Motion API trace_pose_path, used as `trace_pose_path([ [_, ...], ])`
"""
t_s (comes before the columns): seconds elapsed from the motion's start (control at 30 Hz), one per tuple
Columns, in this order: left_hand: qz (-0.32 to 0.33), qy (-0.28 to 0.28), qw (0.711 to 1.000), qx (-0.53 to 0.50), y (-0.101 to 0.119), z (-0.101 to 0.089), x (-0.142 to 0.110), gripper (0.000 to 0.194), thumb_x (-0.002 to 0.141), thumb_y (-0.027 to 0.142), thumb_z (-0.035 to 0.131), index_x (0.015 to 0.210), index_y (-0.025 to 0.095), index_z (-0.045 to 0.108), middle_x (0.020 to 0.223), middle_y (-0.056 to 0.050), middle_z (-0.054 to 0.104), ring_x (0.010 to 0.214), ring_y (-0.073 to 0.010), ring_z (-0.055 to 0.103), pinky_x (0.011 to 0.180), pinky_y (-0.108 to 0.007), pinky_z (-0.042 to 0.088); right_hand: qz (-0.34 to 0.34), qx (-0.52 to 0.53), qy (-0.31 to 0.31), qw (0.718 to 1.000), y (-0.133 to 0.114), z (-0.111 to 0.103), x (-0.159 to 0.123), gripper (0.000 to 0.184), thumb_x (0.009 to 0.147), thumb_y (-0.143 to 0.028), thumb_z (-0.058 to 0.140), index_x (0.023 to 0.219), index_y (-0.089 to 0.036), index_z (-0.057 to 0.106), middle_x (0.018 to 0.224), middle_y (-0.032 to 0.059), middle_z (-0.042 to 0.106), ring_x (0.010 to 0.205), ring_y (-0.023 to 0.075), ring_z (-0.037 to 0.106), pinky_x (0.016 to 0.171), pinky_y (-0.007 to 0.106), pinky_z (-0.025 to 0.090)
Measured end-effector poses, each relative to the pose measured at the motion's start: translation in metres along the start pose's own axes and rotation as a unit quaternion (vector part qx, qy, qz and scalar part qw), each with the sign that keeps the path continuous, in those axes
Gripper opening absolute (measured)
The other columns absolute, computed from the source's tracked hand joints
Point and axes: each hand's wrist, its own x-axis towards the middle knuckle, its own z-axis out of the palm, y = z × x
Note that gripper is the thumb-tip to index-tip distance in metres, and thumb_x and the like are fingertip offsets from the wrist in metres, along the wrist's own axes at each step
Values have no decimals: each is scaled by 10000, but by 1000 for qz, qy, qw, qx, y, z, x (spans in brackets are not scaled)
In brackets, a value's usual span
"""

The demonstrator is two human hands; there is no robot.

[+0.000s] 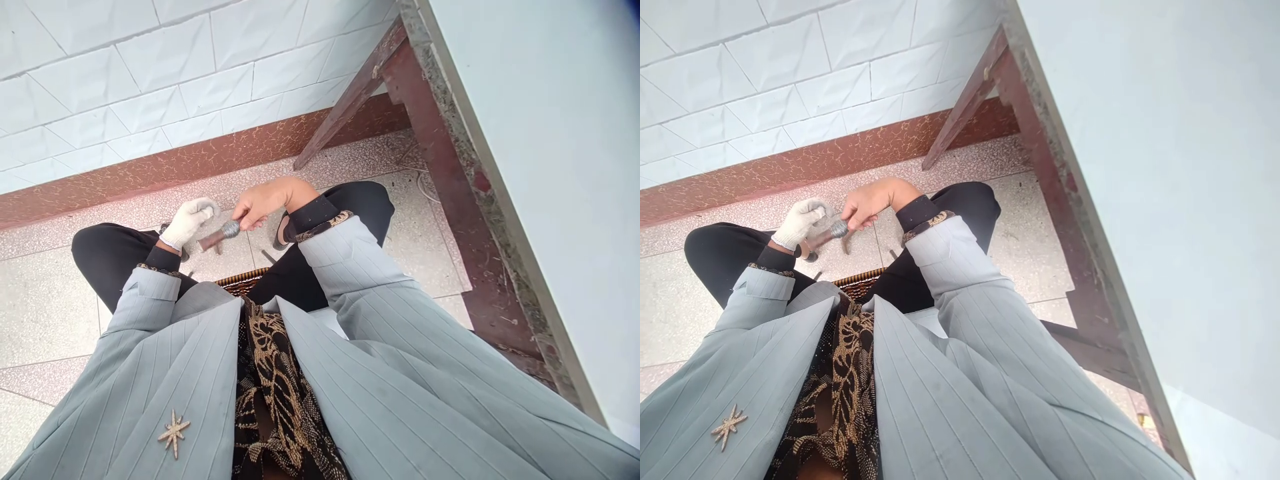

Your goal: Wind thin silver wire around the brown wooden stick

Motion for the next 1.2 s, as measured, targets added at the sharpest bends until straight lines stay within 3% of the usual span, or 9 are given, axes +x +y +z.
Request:
trace_pose_path([
  [0.07,-8,6,1000,-26,-1,1,1,218,807,376,737,845,164,704,724,-14,637,619,-114,506,600,-251,420,-67,70,127,987,0,-2,-10,229,991,-281,706,811,-149,656,648,-42,597,571,76,499,600,228,377],
  [0.2,-14,-18,998,-50,3,2,2,219,847,379,677,828,162,696,645,16,546,535,-87,385,534,-249,316,-108,196,399,890,2,-4,-16,347,1046,-412,660,804,-184,561,663,-24,570,559,79,449,533,216,357],
  [0.37,0,-30,999,43,12,2,0,248,839,412,652,838,168,695,733,-14,597,670,-134,483,651,-278,401,-42,211,477,852,13,-10,1,374,1056,-459,647,813,-208,513,644,-5,552,561,106,459,492,226,344],
  [0.63,-3,-79,988,136,24,2,-5,257,830,404,570,859,164,659,735,11,566,706,-142,487,766,-306,450,175,-62,446,876,20,-13,19,152,997,-237,658,907,-128,715,847,95,701,793,196,631,694,310,435],
  [0.77,-12,-103,984,143,20,6,-5,299,833,434,559,838,154,664,738,3,559,705,-142,478,750,-309,444,202,-194,399,873,17,-7,25,283,1015,-287,626,1138,-95,793,1106,171,768,1014,269,690,773,342,436],
  [0.87,-12,-88,984,156,16,7,-4,308,819,441,564,831,156,680,771,-18,614,750,-163,526,779,-323,465,234,-244,316,886,14,-2,30,324,1011,-269,632,1199,-65,800,1152,208,774,1049,292,708,788,350,443],
  [0.97,-11,-65,979,191,14,5,-4,291,806,405,567,844,156,712,790,-26,663,775,-180,572,808,-339,483,270,-233,153,922,10,2,30,224,981,-227,680,1044,-66,823,915,151,771,865,249,707,748,336,444],
  [1.1,5,-54,986,155,10,0,-3,255,827,374,606,853,147,720,803,-31,685,752,-166,582,775,-319,483,136,-93,-32,986,7,1,14,206,942,-279,777,831,-107,754,652,3,629,608,123,553,661,279,413],
  [1.2,11,-37,999,35,5,-2,-1,358,843,514,695,872,156,693,737,-16,630,639,-132,504,639,-280,427,-69,52,35,996,9,-4,-7,297,948,-393,784,831,-138,688,695,-23,635,588,81,514,617,234,407],
])
